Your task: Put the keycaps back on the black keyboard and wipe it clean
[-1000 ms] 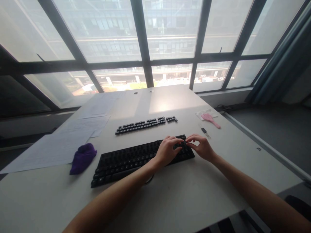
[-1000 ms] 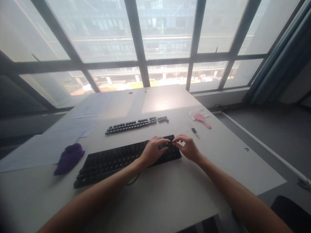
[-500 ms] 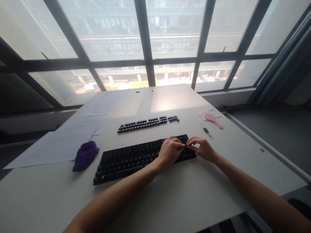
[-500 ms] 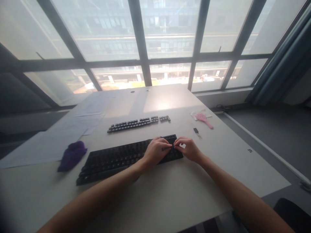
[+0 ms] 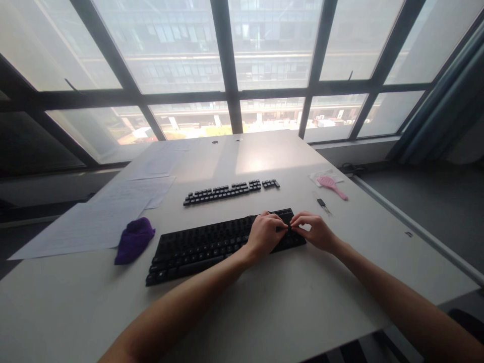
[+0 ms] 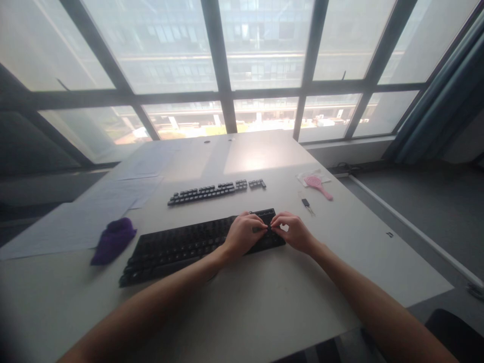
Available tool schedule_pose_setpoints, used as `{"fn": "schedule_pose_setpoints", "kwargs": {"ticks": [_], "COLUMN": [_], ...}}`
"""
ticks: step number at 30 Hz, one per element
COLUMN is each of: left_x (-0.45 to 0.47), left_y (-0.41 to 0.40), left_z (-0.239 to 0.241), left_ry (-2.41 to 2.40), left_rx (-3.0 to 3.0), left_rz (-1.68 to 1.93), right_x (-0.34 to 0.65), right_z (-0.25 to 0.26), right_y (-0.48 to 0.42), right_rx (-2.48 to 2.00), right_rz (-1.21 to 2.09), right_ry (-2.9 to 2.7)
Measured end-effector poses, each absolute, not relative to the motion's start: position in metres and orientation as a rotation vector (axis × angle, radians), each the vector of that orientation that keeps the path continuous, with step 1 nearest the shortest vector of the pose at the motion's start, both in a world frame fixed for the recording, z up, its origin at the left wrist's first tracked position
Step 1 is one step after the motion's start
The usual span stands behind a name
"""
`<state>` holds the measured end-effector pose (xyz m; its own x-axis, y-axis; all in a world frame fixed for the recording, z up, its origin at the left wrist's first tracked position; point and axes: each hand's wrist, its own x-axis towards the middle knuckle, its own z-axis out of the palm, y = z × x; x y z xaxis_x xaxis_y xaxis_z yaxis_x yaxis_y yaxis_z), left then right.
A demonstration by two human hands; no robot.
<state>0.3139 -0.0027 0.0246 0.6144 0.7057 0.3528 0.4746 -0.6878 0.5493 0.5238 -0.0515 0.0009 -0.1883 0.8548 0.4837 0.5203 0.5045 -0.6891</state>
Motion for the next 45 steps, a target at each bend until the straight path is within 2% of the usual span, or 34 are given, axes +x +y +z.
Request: {"fn": "schedule_pose_setpoints", "kwargs": {"ticks": [15,23,30,34,40,45], "left_x": [0.309,0.308,0.310,0.307,0.275,0.231], "left_y": [-0.023,-0.021,-0.025,-0.019,-0.005,-0.009], "left_z": [0.032,0.028,0.029,0.037,0.059,0.067], "left_ry": [0.753,0.768,0.869,0.900,0.989,1.048], "left_rx": [3.045,3.017,2.957,2.912,2.776,2.703], "left_rz": [0.556,0.573,0.614,0.670,0.784,0.802], "right_x": [0.524,0.524,0.522,0.525,0.520,0.500], "right_z": [0.009,0.007,0.013,0.018,0.027,0.031], "right_y": [-0.060,-0.060,-0.049,-0.018,0.058,0.100], "right_rx": [-1.223,-1.284,-1.254,-1.430,-1.951,-2.080], "right_rz": [0.305,0.239,0.245,0.154,0.117,0.119], "right_ry": [-2.104,-2.130,-1.889,-1.708,-1.656,-1.654]}}
